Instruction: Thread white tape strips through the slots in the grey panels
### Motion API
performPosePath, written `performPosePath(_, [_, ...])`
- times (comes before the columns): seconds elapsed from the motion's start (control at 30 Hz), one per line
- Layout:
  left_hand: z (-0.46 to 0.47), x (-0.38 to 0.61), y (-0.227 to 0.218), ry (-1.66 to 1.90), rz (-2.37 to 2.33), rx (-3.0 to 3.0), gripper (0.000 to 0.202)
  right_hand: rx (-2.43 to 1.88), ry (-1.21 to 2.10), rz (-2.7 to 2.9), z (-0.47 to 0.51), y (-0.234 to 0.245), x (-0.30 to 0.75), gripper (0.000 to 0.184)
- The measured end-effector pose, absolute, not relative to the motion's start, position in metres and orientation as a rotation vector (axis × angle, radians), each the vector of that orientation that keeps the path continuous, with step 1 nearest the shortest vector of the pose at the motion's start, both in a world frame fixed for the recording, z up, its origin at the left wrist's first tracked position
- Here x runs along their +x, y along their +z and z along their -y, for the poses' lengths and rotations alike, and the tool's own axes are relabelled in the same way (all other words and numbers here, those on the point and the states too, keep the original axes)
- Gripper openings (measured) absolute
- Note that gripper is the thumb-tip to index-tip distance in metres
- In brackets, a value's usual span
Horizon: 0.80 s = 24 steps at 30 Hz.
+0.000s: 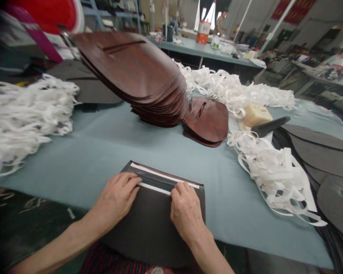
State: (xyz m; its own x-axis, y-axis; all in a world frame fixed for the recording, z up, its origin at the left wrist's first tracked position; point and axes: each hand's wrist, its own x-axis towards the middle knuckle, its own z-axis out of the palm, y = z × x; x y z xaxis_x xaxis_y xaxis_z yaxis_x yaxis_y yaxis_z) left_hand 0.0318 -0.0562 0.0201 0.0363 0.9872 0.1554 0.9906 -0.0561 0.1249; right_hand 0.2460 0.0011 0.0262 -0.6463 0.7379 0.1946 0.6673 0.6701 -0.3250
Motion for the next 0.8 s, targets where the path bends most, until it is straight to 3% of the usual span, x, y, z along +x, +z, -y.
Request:
performPosePath(0.17, [0.05, -0.01, 0.019, -0.788, 2.697, -1.964, 0.065, -0.9, 0.487, 2.416, -0.009, 0.016, 0.23, 0.021])
performPosePath(0.3, [0.048, -0.016, 0.041, -1.302, 3.034, -2.063, 0.061, -0.893, 0.518, 2.388, -0.01, 0.01, 0.229, 0.021])
performPosePath(0.4, [0.036, -0.03, 0.063, -1.658, 3.024, -2.074, 0.06, -0.939, 0.532, 2.398, -0.013, 0.011, 0.234, 0.017])
performPosePath(0.6, [0.018, -0.067, 0.051, -1.119, 2.542, -2.129, 0.052, -0.999, 0.464, 2.471, -0.014, 0.007, 0.236, 0.019])
performPosePath(0.8, [0.038, -0.045, 0.007, -1.062, 2.364, -2.159, 0.017, -1.089, 0.21, 2.471, -0.016, -0.002, 0.201, 0.019])
